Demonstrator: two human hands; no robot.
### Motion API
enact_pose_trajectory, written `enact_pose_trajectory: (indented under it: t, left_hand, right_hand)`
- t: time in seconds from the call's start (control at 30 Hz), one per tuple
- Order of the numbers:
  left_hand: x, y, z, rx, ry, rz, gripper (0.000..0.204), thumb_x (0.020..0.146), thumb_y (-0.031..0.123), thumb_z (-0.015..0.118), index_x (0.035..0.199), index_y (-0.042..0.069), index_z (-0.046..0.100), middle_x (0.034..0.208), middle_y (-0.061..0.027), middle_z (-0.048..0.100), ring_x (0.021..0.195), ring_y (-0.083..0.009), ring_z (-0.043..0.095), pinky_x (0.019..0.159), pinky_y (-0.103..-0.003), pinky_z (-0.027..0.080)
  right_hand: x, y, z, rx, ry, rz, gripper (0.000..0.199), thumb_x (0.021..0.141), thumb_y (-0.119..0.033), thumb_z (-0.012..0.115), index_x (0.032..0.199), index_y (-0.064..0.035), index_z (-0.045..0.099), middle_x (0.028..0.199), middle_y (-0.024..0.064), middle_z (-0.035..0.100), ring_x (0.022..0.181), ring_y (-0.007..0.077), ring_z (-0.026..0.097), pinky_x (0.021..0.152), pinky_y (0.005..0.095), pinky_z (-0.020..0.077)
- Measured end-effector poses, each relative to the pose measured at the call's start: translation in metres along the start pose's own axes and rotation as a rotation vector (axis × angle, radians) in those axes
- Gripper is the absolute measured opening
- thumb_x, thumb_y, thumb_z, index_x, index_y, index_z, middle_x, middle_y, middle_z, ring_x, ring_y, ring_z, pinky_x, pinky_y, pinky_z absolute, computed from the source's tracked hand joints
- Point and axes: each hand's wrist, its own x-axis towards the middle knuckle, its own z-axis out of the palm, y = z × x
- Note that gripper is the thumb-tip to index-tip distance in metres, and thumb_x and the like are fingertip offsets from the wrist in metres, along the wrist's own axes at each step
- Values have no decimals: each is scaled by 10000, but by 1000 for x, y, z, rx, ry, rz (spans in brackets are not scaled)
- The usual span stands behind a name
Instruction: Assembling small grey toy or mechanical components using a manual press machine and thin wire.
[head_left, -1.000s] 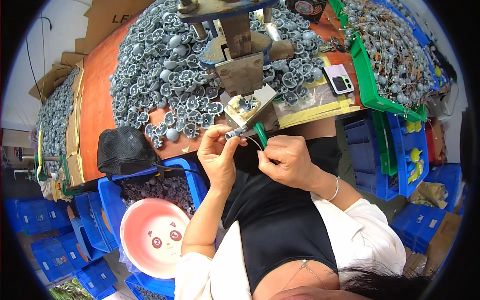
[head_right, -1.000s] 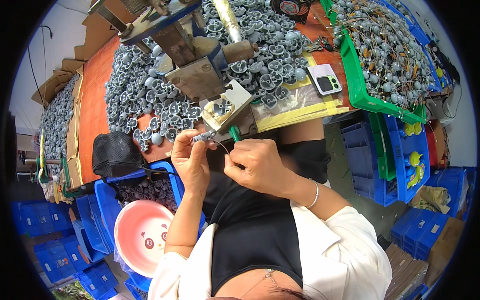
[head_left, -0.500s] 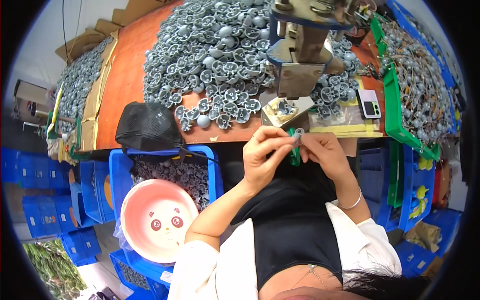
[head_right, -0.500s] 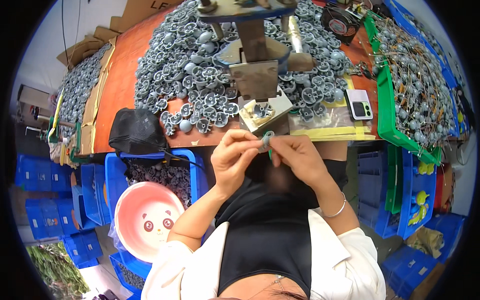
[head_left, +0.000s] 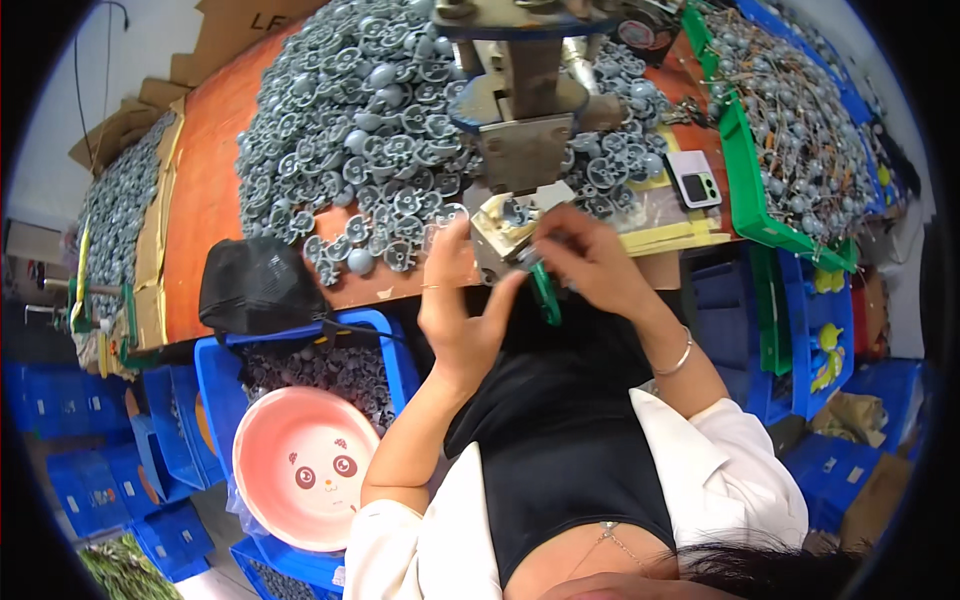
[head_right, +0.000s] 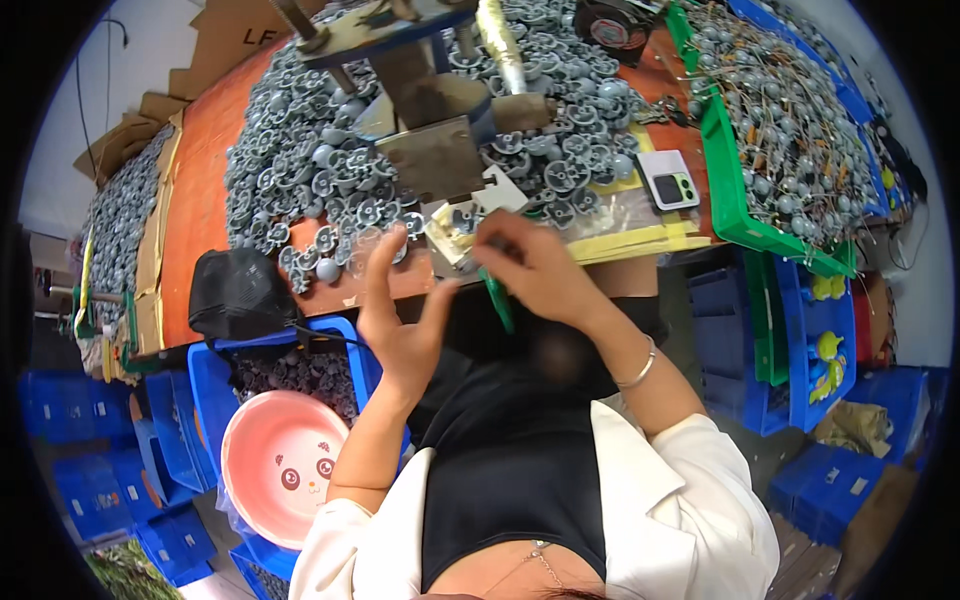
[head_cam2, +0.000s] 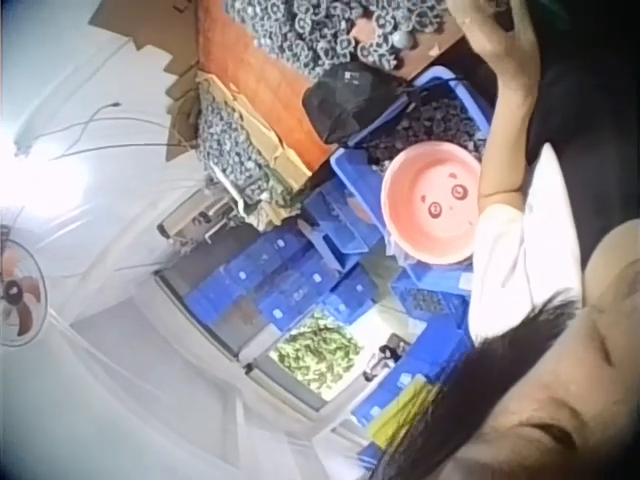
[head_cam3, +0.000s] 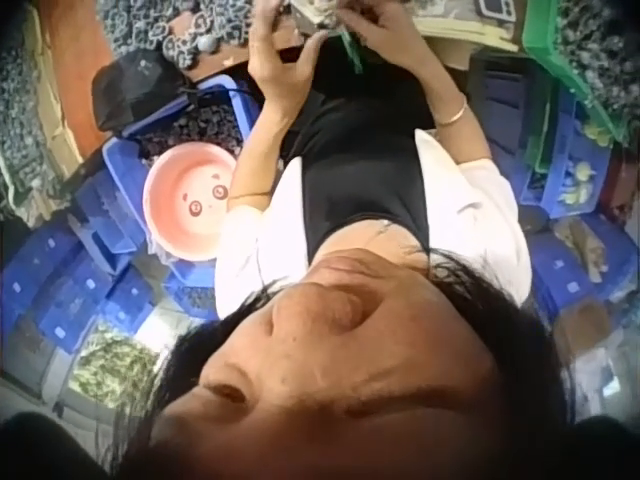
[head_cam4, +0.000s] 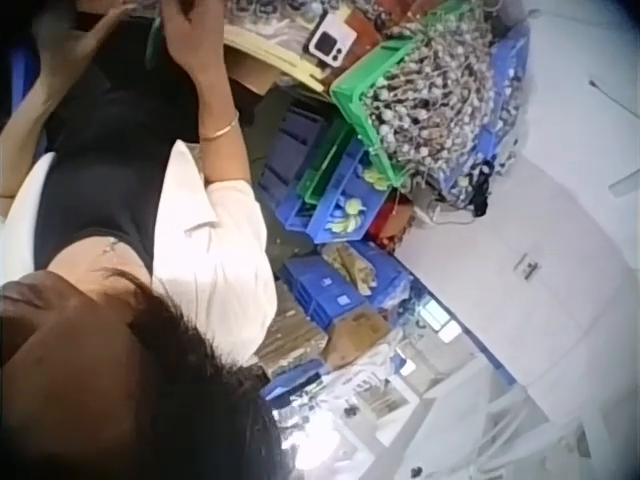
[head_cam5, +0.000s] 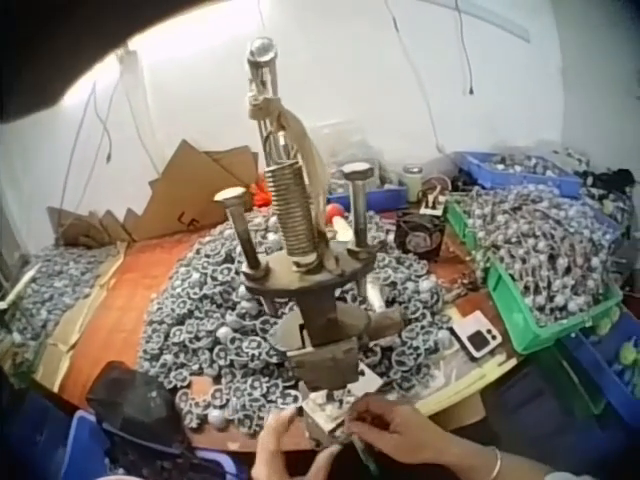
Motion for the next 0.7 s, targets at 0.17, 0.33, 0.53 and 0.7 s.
enact_pose_trajectory:
  t: [0.17,0.33,0.53,0.7]
  left_hand:
    - [-2,-7,11,-122,-204,-122,281,778,11,718,1052,5,657,891,-90,629,630,-135,572,569,-236,459]
    - [14,-23,18,32,-223,-207,207,795,61,702,989,3,655,854,-96,578,622,-184,544,555,-300,429]
    - [31,-27,27,69,-253,-196,187,749,61,731,919,22,664,772,-109,538,643,-241,535,574,-335,422]
    - [40,-39,22,82,-306,-88,193,681,22,773,859,25,699,694,-47,510,570,-140,467,516,-276,377]
  right_hand:
    - [5,5,13,320,-47,36,170,903,-134,621,1025,-48,540,740,-31,560,619,26,517,561,174,430]
    - [12,7,16,-237,262,-3,179,845,-120,659,967,-2,603,686,83,676,621,123,656,565,251,481]
    - [16,6,14,-521,295,-86,121,821,-143,649,838,-25,625,643,112,645,593,242,660,543,324,491]
    - [20,-7,-23,-784,432,-206,101,816,-130,655,810,-30,641,610,100,630,541,209,633,510,339,474]
